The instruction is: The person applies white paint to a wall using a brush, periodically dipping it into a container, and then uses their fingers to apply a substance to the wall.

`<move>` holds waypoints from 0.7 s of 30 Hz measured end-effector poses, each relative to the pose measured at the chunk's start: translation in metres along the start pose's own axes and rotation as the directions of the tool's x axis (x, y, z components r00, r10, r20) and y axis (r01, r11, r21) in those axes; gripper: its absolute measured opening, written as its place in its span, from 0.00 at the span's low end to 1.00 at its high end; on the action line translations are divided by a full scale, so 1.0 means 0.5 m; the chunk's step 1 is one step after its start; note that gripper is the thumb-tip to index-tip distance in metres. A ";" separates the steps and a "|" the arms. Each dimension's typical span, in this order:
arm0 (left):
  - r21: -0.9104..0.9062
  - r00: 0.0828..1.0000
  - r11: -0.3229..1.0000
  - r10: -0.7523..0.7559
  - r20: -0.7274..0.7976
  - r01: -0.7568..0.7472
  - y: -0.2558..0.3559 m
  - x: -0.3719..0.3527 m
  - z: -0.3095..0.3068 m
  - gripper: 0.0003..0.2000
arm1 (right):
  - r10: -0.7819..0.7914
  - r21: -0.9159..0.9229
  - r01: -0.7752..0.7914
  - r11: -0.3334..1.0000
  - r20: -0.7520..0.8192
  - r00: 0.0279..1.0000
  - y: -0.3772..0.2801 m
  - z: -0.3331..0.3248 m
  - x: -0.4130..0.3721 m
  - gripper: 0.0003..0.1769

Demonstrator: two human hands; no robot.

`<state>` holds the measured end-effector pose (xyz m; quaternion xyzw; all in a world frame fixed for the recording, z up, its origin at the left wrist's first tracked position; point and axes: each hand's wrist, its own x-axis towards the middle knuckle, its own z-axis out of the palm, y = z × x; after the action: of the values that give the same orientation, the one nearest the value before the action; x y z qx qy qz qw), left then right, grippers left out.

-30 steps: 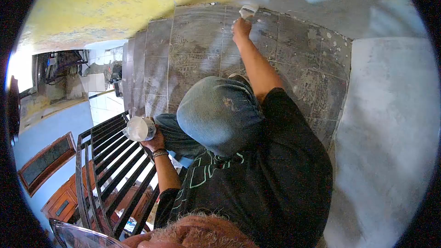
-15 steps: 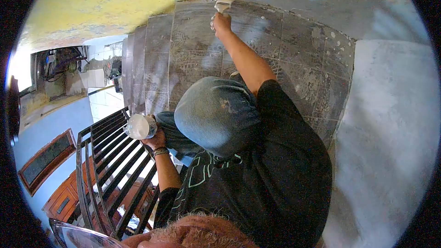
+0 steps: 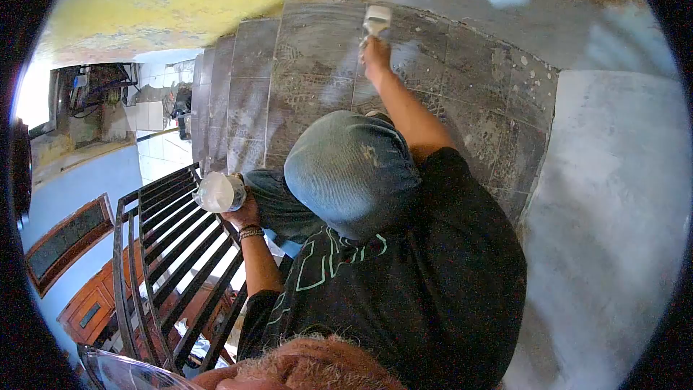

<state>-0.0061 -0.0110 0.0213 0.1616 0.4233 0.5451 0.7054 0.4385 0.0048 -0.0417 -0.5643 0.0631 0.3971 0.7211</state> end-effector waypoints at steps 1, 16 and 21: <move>0.012 1.000 1.000 0.012 -0.001 -0.012 0.001 -0.001 0.001 0.28 | -0.043 0.032 0.046 0.998 -0.073 0.996 -0.010 -0.005 0.015 0.05; -0.057 0.999 0.998 -0.004 -0.049 0.001 -0.009 0.008 -0.041 0.26 | 0.059 -0.016 -0.058 0.998 0.100 0.993 0.010 0.059 0.020 0.09; -0.043 0.998 0.998 -0.033 0.057 0.035 0.000 0.002 -0.006 0.26 | 0.005 0.018 -0.005 1.000 -0.009 1.000 -0.021 0.001 0.070 0.09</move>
<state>-0.0080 -0.0109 0.0191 0.1539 0.3938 0.5374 0.7296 0.4686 0.0225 -0.0525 -0.5596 0.0715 0.3956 0.7248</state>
